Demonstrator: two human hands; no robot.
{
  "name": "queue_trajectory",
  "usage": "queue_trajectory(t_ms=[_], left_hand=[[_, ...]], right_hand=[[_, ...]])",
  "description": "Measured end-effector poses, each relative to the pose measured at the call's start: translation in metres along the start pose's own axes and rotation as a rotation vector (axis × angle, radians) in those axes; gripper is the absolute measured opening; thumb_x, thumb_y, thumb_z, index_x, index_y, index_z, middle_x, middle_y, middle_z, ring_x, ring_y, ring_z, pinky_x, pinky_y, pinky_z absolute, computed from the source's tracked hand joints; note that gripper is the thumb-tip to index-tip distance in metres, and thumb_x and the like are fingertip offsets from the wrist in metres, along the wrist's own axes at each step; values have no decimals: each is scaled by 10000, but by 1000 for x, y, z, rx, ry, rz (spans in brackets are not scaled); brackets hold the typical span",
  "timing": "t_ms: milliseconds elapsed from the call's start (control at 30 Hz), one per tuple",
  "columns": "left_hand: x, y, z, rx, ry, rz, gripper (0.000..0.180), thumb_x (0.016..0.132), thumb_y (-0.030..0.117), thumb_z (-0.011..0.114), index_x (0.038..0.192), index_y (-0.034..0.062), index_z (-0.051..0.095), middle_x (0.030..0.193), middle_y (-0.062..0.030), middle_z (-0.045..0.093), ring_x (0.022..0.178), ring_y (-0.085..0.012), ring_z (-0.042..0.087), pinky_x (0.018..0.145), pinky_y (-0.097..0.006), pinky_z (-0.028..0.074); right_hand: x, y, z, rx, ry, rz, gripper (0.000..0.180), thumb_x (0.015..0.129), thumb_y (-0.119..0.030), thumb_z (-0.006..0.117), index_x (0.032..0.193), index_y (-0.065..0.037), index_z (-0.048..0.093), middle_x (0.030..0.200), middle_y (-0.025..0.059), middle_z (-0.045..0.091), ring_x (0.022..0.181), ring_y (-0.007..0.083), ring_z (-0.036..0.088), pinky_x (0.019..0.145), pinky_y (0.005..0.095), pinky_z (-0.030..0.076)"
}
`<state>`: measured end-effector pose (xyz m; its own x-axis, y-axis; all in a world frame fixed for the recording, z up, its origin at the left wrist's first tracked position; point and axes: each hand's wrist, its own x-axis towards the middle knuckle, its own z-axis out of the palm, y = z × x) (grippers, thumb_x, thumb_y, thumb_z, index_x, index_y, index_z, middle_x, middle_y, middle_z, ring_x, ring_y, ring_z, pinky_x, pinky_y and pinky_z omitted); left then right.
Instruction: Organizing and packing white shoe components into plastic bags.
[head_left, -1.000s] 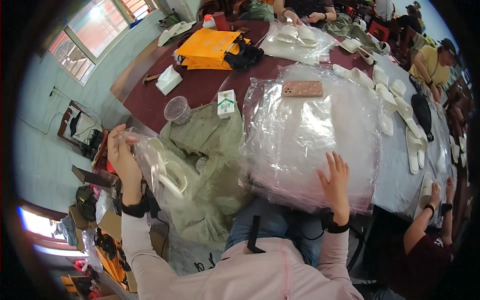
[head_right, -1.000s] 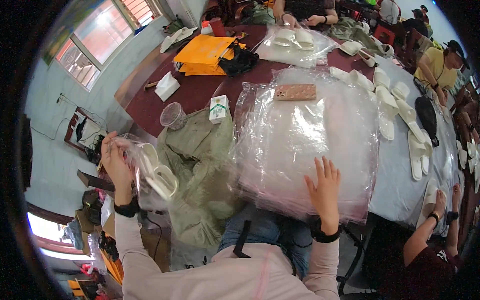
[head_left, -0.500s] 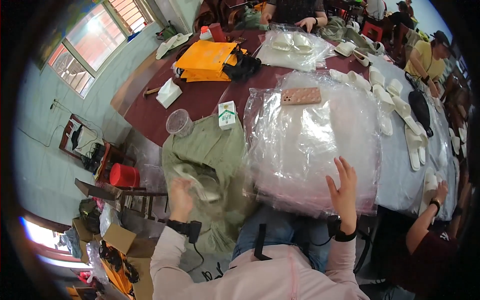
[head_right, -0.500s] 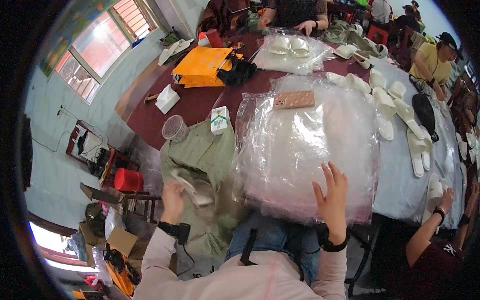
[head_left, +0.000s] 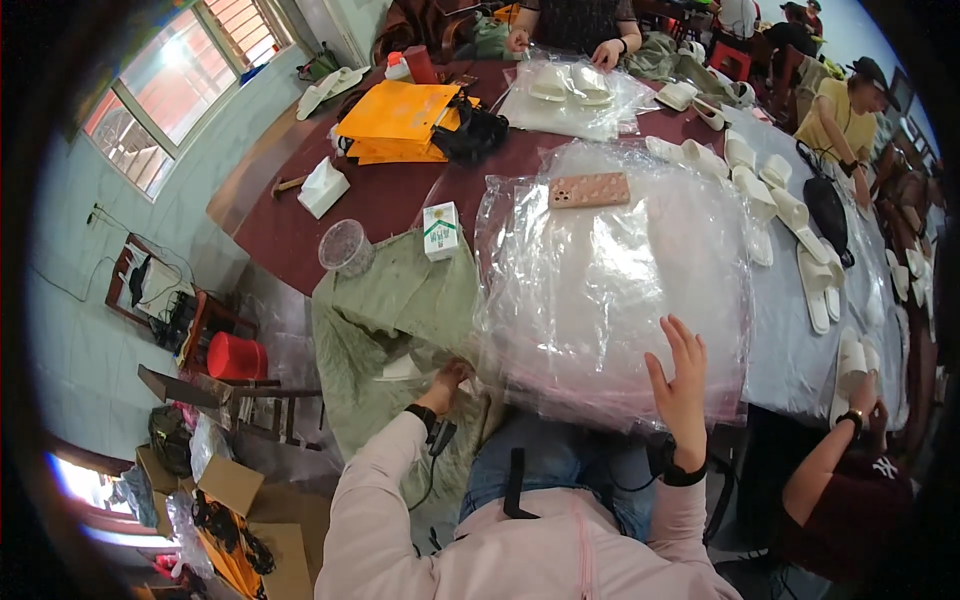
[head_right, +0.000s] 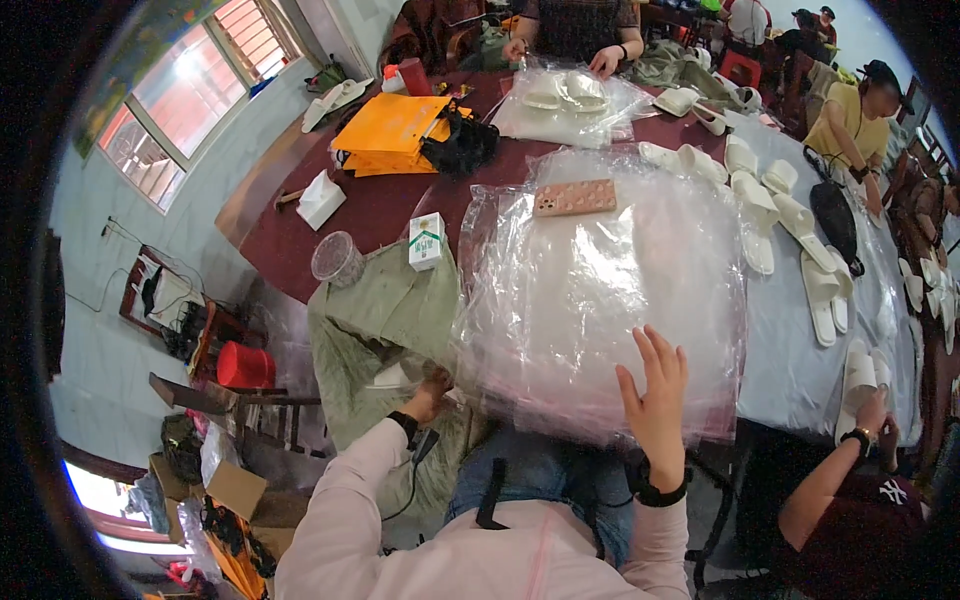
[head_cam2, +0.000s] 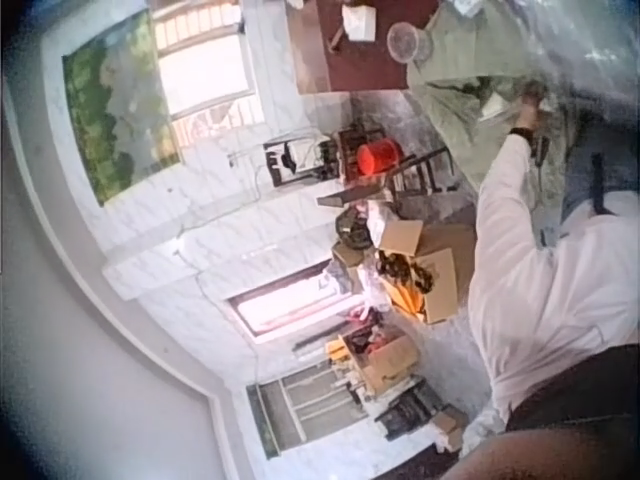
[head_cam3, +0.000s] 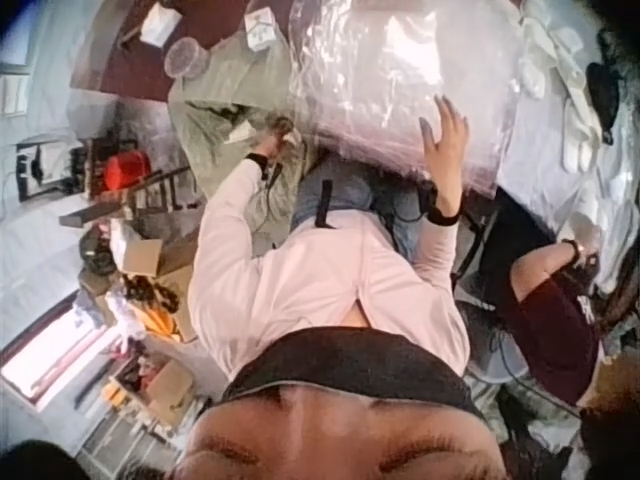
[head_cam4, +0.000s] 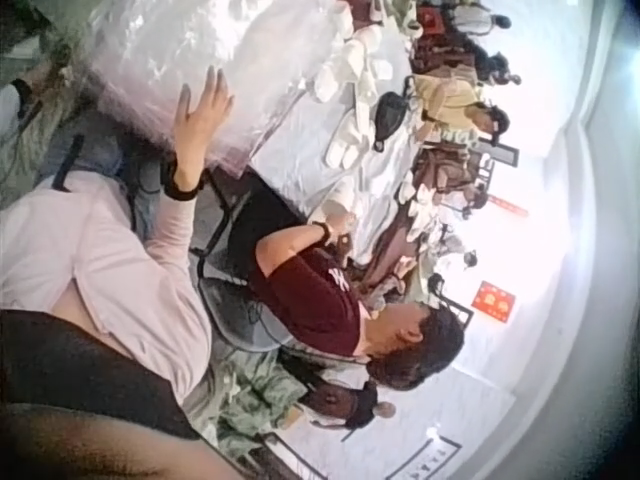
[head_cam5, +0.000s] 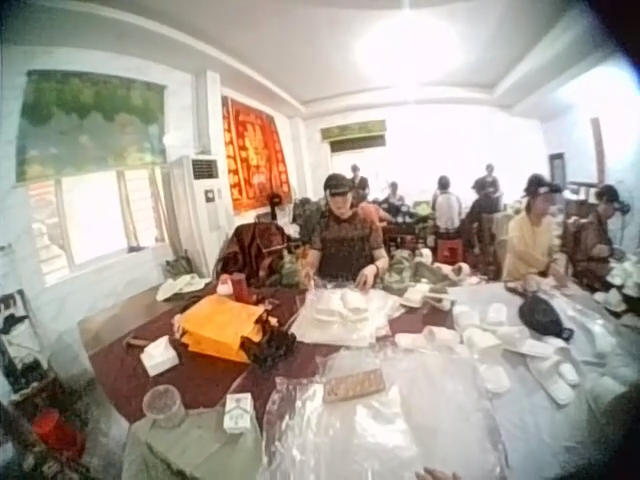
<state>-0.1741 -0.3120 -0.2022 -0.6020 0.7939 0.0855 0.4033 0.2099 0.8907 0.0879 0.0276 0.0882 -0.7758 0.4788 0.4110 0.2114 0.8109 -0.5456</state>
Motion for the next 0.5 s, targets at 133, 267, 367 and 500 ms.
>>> queue_trajectory(t_ms=[133, 267, 367, 500], left_hand=[[16, -31, 20, 274, -33, -357, 286, 915, 178, 447, 1162, 60, 527, 1210, -129, 535, 1173, -275, 461, 983, -375, 367], [32, -21, 24, 596, -132, -568, 375, 881, 215, 483, 1219, 56, 520, 1252, -110, 532, 1249, -272, 435, 1041, -436, 262], [37, -12, -4, 821, -171, -669, 393, 846, 221, 479, 1220, 120, 546, 1212, -34, 563, 1215, -226, 487, 1044, -719, -9], [66, -12, -15, 867, -91, -950, 456, 844, 246, 480, 1256, 56, 520, 1379, -119, 442, 1333, -285, 346, 1093, -649, 47]], right_hand=[[-3, 1, -2, 20, -4, -5, 466, 881, -141, 596, 1317, -54, 456, 1324, 163, 474, 1224, 327, 443, 1088, 511, 212], [-6, 4, -8, 14, 23, 17, 473, 872, -126, 605, 1314, -47, 457, 1321, 162, 478, 1224, 328, 445, 1088, 506, 217], [-10, 2, -15, 4, 27, 26, 475, 868, -119, 607, 1312, -43, 458, 1315, 160, 485, 1215, 330, 452, 1087, 498, 225], [-18, 6, -26, -26, 32, 74, 460, 865, -109, 604, 1299, -35, 471, 1311, 162, 493, 1208, 337, 455, 1083, 488, 238]])
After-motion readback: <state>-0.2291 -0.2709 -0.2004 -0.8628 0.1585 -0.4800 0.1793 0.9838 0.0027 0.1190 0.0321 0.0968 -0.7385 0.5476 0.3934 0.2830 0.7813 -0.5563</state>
